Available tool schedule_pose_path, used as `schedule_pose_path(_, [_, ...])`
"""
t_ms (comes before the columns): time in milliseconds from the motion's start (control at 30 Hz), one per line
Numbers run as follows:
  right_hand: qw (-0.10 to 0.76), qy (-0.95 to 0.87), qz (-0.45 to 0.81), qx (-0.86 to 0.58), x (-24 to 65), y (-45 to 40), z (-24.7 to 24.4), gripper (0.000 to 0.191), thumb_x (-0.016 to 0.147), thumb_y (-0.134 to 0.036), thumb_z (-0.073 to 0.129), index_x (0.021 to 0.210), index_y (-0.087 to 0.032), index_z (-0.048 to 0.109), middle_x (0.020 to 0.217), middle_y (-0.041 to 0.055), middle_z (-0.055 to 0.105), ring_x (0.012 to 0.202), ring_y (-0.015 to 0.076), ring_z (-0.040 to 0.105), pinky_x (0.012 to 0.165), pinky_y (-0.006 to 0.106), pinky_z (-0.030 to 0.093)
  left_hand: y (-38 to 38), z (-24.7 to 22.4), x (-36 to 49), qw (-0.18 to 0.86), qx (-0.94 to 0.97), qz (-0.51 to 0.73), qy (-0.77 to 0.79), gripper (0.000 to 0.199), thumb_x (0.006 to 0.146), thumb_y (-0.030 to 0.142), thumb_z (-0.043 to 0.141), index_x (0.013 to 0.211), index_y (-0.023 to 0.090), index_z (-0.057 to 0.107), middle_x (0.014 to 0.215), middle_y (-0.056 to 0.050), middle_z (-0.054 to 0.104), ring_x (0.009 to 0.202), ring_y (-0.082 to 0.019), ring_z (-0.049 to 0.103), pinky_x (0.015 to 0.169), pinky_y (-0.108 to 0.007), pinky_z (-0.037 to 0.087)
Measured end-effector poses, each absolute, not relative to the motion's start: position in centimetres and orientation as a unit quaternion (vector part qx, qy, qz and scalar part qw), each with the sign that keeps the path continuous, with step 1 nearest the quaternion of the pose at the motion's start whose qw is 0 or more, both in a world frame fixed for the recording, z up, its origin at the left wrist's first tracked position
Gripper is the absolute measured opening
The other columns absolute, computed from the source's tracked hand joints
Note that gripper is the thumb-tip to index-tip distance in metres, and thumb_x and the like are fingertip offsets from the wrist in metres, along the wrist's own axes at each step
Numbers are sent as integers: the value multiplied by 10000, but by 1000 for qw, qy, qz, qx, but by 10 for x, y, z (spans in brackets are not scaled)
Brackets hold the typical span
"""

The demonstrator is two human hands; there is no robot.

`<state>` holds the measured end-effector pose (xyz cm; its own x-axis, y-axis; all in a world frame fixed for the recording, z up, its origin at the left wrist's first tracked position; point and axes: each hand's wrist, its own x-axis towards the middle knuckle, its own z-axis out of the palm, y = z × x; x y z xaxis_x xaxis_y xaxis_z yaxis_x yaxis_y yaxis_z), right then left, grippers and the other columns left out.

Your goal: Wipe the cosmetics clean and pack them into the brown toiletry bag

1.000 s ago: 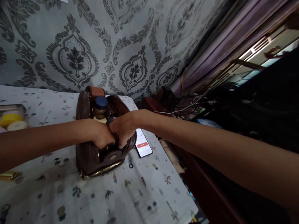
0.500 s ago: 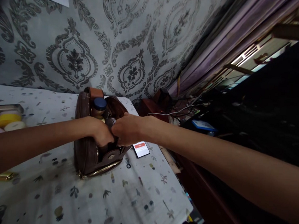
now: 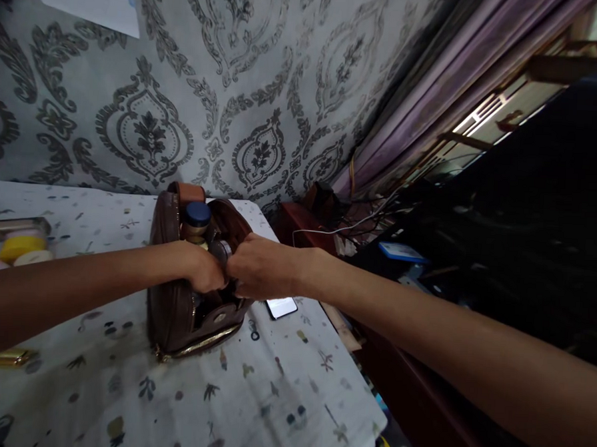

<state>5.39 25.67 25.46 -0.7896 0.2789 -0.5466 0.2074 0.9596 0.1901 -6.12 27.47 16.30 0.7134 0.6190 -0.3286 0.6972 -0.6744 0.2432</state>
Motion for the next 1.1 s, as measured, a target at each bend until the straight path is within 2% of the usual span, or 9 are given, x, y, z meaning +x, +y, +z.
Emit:
schedule_pose_path(133, [290,947,79,114,54,259,250,206,880,-181,554,846,-76,727,894,172,726,875,228,658,791,336,406,272,183,-65,184,901,-174,352,120,659,114,640,656,197,726,646,-5,720,665,-174,605,677,-233,464])
schedule_pose_path(267, [306,941,100,104,51,260,250,250,899,-167,500,837,-84,727,891,164,725,820,220,652,725,328,399,261,206,-75,151,899,-160,379,156,777,232,625,842,173,754,859,-67,756,778,-207,649,718,-266,471])
schedule_pose_path(367, [323,936,101,102,51,260,249,262,906,-142,476,826,-95,721,861,143,726,747,196,640,694,324,392,248,218,-87,67,884,-49,460,224,838,236,545,929,153,732,923,-117,739,790,-242,672,648,-293,457])
schedule_pose_path(533, [324,935,114,86,52,260,248,280,916,-108,444,829,-85,710,907,168,724,838,227,650,771,352,399,225,228,-109,8,834,217,508,227,897,239,461,923,194,682,830,-42,706,799,-208,643,671,-273,428])
schedule_pose_path(700, [309,940,95,107,55,260,249,275,922,-114,448,814,-102,700,877,155,724,816,215,664,754,339,397,196,227,-132,47,767,346,538,270,900,350,441,878,207,670,731,22,654,644,-131,568,646,-231,411])
schedule_pose_path(867, [288,946,100,108,60,261,244,249,925,-133,460,833,-107,690,881,144,724,849,215,661,798,340,384,169,215,-151,94,701,419,569,251,895,395,484,866,219,661,814,32,678,687,-129,570,600,-204,403])
schedule_pose_path(1100, [285,949,84,107,58,258,245,250,914,-107,477,769,-114,681,839,127,718,813,206,654,793,340,377,139,176,-172,211,677,357,608,289,913,424,456,830,215,638,696,26,629,601,-130,546,519,-199,389])
